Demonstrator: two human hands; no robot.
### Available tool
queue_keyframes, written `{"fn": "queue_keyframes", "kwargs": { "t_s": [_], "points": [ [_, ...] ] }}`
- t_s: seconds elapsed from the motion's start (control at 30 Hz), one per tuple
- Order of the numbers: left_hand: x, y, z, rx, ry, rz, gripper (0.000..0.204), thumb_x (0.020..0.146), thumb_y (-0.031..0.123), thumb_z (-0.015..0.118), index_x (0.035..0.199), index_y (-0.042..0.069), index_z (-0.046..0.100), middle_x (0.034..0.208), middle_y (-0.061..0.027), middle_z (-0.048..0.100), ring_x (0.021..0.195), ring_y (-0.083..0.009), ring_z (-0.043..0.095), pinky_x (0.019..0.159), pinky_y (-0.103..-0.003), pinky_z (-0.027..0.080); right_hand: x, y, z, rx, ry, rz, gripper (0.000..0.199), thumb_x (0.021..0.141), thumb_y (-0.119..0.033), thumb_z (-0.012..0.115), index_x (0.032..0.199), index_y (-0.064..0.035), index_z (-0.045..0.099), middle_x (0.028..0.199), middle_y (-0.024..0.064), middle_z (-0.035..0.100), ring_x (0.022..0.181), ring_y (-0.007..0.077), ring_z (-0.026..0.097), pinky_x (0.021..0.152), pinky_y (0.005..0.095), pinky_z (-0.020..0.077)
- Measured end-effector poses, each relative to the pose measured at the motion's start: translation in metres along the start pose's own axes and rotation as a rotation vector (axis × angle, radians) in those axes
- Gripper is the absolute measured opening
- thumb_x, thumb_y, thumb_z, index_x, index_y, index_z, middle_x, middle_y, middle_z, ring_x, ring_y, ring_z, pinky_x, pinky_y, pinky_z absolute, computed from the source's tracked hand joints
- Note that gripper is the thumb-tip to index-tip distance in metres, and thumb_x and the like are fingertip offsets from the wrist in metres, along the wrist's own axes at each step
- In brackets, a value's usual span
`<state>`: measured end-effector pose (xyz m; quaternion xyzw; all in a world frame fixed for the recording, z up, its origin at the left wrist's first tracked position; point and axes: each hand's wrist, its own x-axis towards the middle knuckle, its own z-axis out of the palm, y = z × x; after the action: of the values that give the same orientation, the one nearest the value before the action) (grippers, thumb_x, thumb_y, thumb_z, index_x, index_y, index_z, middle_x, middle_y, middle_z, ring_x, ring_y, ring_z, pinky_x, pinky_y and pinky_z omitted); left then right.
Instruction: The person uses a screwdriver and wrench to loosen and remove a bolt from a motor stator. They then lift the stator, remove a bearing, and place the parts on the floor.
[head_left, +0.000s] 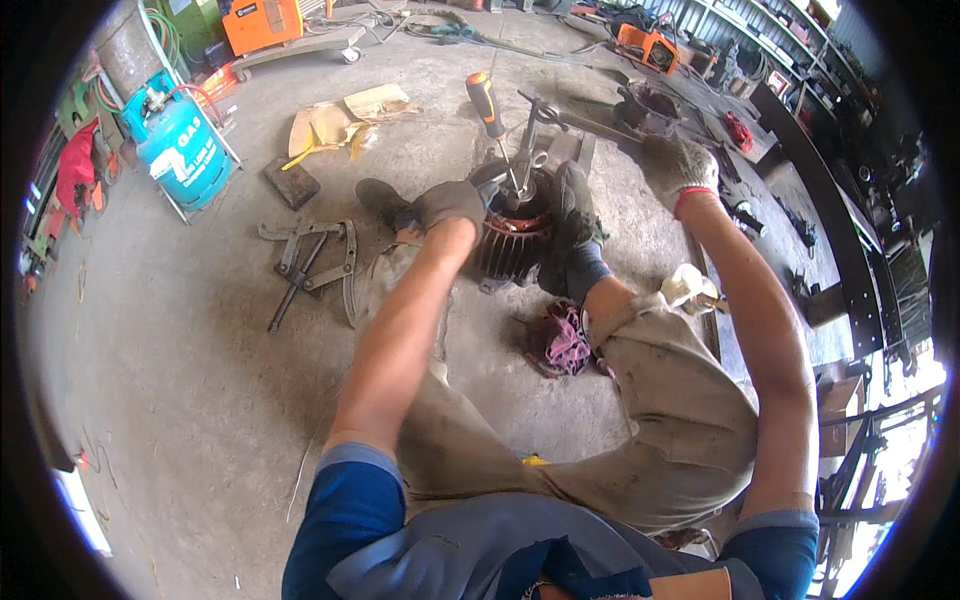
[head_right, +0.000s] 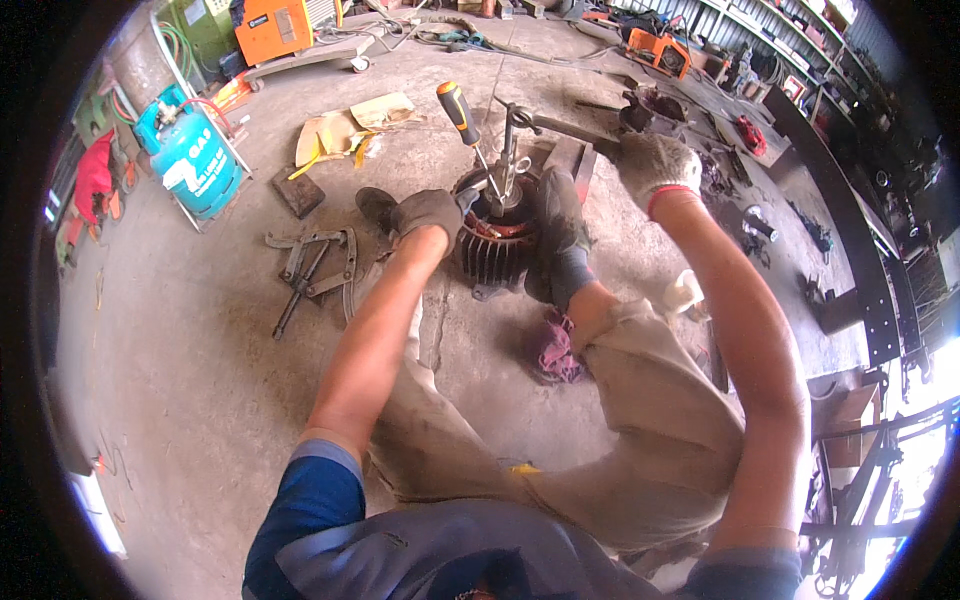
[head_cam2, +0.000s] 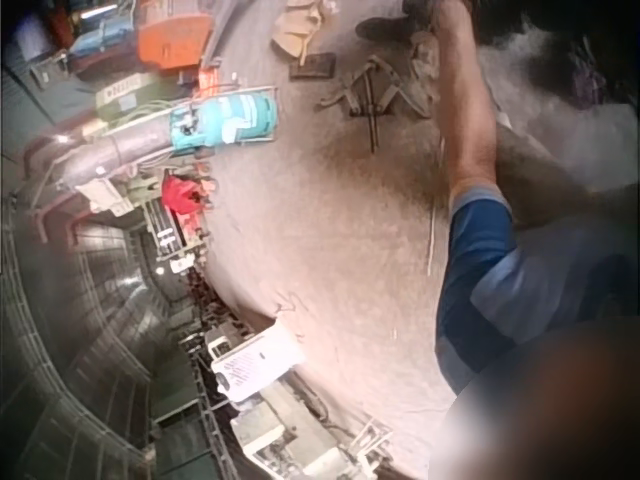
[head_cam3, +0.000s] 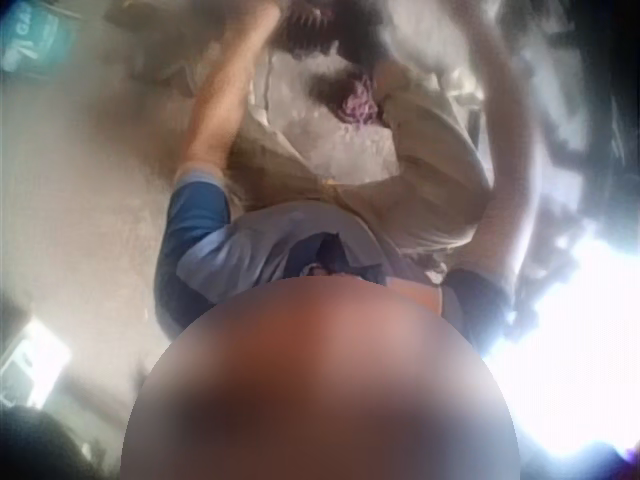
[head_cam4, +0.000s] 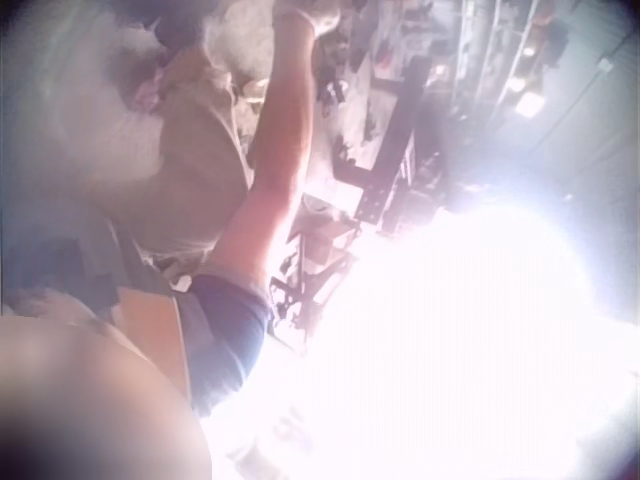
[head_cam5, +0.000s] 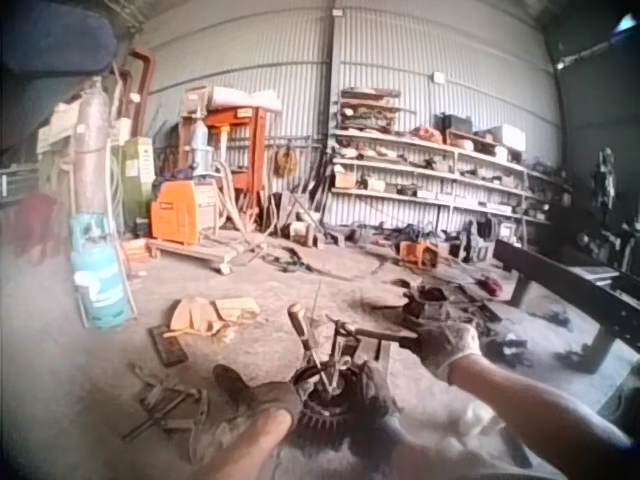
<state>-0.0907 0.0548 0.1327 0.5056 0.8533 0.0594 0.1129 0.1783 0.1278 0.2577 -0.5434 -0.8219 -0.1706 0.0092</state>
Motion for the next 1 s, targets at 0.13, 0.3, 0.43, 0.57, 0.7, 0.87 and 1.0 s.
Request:
{"fn": "queue_keyframes", "kwargs": {
  "t_s": [0.13,0.3,0.43,0.57,0.7,0.87,1.0],
  "points": [
    [0.002,-0.005,-0.018,0.109,-0.056,0.222,0.051,0.100,0.052,0.046,0.110,0.012,0.076,0.112,-0.0155,0.074,0.108,-0.0300,0.071,0.085,-0.048,0.055,-0.005,-0.010,-0.009,0.006,-0.098,-0.029,0.058,0.101,-0.057,0.040,0.110,-0.0107,0.074,0.107,0.0194,0.072,0.102,0.0386,0.068,0.083,0.0493,0.0538],
    [0.015,-0.053,-0.048,-0.578,-0.650,0.313,0.050,0.095,0.050,0.064,0.101,0.002,0.073,0.078,-0.0096,0.074,0.061,-0.0196,0.070,0.058,-0.033,0.055,0.018,0.028,-0.039,0.474,-0.549,-0.223,0.047,0.097,-0.045,0.057,0.089,-0.0019,0.073,0.069,0.0101,0.067,0.057,0.0157,0.064,0.052,0.0344,0.0520],
    [0.007,-0.068,-0.022,-0.952,-0.671,0.292,0.047,0.094,0.051,0.066,0.101,0.005,0.071,0.068,0.0023,0.061,0.052,-0.0068,0.055,0.050,-0.024,0.049,0.021,0.050,-0.028,0.878,-0.603,-0.178,0.039,0.098,-0.041,0.058,0.089,-0.0050,0.071,0.060,-0.0017,0.055,0.048,0.0103,0.052,0.044,0.0288,0.0423],
    [-0.003,-0.065,0.009,-1.225,-0.707,0.246,0.037,0.096,0.052,0.060,0.097,0.015,0.065,0.062,0.0074,0.049,0.045,-0.0048,0.039,0.042,-0.023,0.032,0.008,0.047,-0.010,1.252,-0.781,-0.052,0.032,0.100,-0.033,0.054,0.099,-0.0059,0.070,0.059,-0.0026,0.051,0.048,0.0093,0.047,0.045,0.0259,0.0397],
    [-0.047,-0.013,0.036,-1.554,-0.658,0.015,0.033,0.099,0.046,0.058,0.094,0.013,0.062,0.064,0.0045,0.051,0.048,-0.0079,0.044,0.043,-0.027,0.040,-0.040,-0.005,-0.014,1.423,-0.661,0.198,0.031,0.098,-0.039,0.057,0.095,-0.0089,0.065,0.055,-0.0090,0.036,0.041,0.0063,0.033,0.038,0.0260,0.0245],
    [-0.079,0.073,0.061,-1.849,-0.362,-0.036,0.033,0.102,0.045,0.051,0.091,0.015,0.058,0.059,0.0006,0.050,0.043,-0.0134,0.046,0.041,-0.030,0.040,-0.080,-0.095,-0.020,1.832,-0.659,0.572,0.029,0.099,-0.041,0.056,0.092,-0.0142,0.065,0.054,-0.0062,0.040,0.041,0.0090,0.034,0.039,0.0281,0.0247],
    [-0.077,0.070,0.062,-1.797,-0.402,-0.051,0.036,0.103,0.046,0.046,0.082,0.017,0.051,0.054,0.0010,0.048,0.038,-0.0121,0.043,0.038,-0.031,0.036,-0.084,-0.108,-0.019,1.788,-0.591,0.573,0.029,0.099,-0.041,0.056,0.092,-0.0146,0.065,0.055,-0.0058,0.043,0.042,0.0090,0.037,0.040,0.0274,0.0277]
  ]
}}
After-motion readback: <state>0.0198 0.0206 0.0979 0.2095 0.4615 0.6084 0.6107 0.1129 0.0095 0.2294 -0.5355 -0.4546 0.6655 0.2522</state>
